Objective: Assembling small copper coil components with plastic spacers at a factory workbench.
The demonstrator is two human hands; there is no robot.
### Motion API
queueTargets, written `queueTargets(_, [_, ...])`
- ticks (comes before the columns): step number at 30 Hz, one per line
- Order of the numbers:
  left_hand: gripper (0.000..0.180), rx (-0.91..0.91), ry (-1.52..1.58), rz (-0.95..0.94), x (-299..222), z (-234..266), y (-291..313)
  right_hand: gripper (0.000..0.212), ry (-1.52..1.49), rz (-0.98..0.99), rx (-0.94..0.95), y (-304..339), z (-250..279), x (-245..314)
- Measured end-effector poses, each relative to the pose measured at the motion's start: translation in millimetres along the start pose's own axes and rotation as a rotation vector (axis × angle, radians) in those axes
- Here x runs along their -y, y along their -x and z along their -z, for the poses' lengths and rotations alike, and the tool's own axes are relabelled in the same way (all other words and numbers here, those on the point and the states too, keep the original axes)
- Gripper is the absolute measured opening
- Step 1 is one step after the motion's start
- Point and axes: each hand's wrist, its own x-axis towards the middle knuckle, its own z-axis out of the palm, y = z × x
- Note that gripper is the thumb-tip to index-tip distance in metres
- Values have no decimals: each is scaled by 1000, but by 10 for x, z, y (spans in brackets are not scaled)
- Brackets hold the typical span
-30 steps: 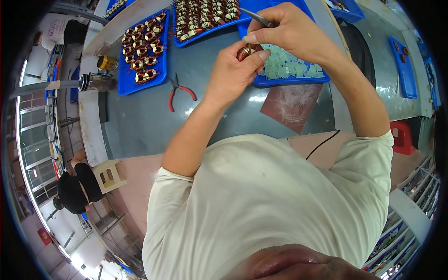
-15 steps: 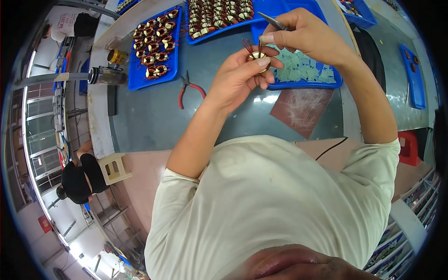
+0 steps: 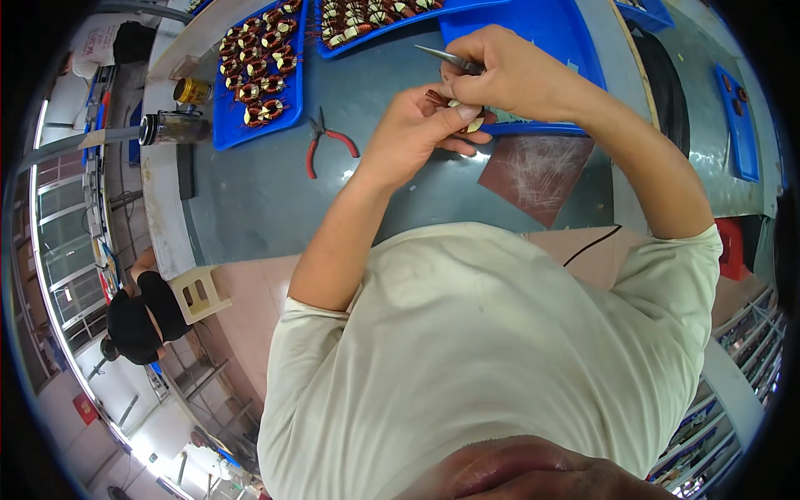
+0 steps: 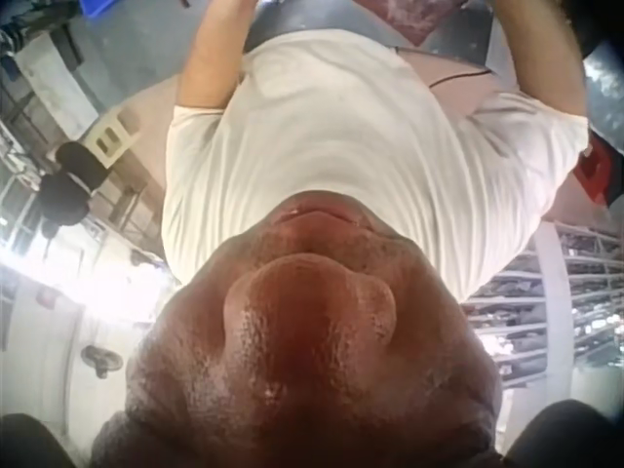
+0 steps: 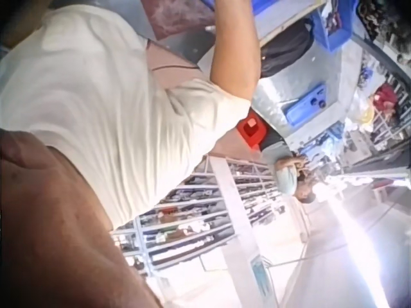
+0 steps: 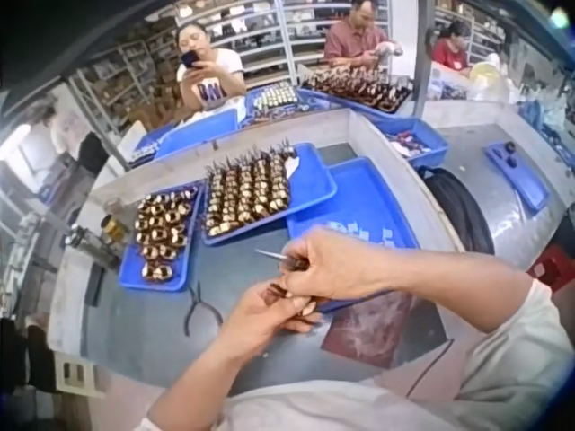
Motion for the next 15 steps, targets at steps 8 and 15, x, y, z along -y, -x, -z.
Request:
queueTargets(8, [33, -55, -11, -75, -103, 49, 54, 25, -122, 140, -160, 3, -120, 44])
queueTargets(15, [32, -45, -25, -150, 39, 155, 109, 24, -250, 53, -148, -86, -241, 5])
